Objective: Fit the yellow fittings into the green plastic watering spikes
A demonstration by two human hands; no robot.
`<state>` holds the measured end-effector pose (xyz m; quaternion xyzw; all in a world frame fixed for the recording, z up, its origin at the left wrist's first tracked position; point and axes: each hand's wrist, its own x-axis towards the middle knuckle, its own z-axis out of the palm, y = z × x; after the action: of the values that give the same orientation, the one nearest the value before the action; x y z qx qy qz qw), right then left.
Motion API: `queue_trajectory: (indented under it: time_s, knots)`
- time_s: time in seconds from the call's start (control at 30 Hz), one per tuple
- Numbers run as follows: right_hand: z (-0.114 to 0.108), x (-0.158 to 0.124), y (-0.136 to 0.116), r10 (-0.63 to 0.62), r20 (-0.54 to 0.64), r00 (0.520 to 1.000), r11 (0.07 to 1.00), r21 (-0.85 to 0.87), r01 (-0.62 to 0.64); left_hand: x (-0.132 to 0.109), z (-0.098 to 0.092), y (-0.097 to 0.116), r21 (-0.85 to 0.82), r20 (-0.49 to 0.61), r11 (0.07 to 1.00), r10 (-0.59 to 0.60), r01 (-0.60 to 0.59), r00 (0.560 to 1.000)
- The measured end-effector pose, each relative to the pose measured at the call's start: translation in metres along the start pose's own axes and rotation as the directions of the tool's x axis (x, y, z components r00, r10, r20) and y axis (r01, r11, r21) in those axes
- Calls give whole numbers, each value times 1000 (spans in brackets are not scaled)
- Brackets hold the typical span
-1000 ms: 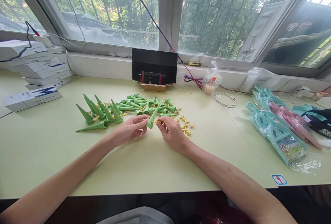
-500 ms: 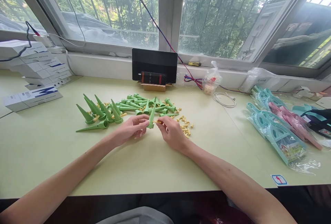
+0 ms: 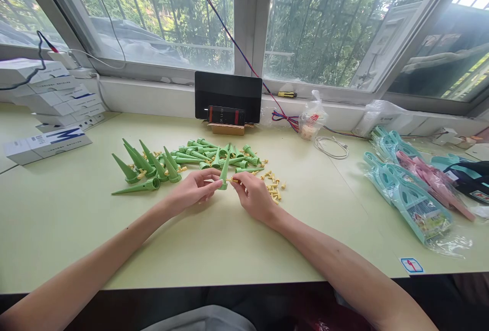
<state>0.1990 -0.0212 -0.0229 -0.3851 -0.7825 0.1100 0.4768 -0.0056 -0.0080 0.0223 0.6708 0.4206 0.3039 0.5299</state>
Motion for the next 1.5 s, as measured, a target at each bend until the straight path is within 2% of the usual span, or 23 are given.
queue_trajectory:
  time_s: [0.47, 1.03, 1.5]
  knots:
    - [-1, 0, 0, 16, 19, 1000, 1000, 6, -16, 1, 1, -4, 221, -41, 960, 185, -172, 982]
    - [-2, 0, 0, -47, 40, 998, 997, -61, 49, 1, 3, -5, 272, -44, 942, 214, -195, 976]
    - [0, -2, 5, 9, 52, 999, 999, -48, -7, 1, 2, -7, 276, -26, 938, 223, -208, 974]
